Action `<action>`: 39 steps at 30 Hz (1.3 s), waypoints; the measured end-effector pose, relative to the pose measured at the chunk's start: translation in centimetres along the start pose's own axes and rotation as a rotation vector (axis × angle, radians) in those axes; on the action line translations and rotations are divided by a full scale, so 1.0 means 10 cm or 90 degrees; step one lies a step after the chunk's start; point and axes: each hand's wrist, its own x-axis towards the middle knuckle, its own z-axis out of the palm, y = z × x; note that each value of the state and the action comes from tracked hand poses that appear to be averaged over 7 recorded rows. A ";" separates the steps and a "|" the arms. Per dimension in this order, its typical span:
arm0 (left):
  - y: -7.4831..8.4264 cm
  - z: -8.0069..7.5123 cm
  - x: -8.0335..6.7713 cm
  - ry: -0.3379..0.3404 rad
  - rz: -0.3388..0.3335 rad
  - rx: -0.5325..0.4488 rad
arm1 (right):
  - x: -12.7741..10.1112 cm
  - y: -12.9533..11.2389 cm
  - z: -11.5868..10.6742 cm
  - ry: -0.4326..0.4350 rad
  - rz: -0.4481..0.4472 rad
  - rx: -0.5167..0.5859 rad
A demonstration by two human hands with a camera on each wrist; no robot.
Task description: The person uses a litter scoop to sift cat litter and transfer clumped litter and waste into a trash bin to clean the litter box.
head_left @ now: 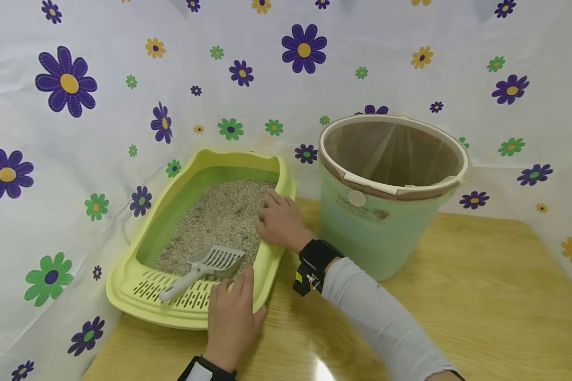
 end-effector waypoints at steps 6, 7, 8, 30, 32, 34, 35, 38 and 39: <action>-0.02 -0.08 -0.05 0.001 0.008 0.005 | -0.12 -0.10 -0.05 -0.017 0.034 0.014; -0.03 -0.09 -0.06 0.000 0.013 0.005 | -0.15 -0.11 -0.06 -0.020 0.043 0.017; -0.05 -0.11 -0.07 0.001 0.018 0.000 | -0.18 -0.12 -0.07 -0.020 0.050 0.020; -0.57 -0.59 -0.38 -0.119 0.089 -0.113 | -0.88 -0.69 -0.25 -0.093 0.225 -0.124; -0.44 -0.61 -0.33 -0.112 0.085 -0.072 | -0.82 -0.54 -0.28 -0.079 0.208 -0.096; -0.26 -0.61 -0.27 -0.101 0.080 -0.031 | -0.72 -0.31 -0.32 -0.054 0.191 -0.058; -0.15 -0.59 -0.23 -0.096 0.076 -0.013 | -0.67 -0.18 -0.35 -0.042 0.182 -0.040; 0.13 -0.49 -0.15 -0.098 0.051 0.021 | -0.59 0.20 -0.40 -0.021 0.154 0.002; 0.19 -0.46 -0.14 -0.099 0.039 0.030 | -0.59 0.30 -0.41 -0.022 0.142 0.010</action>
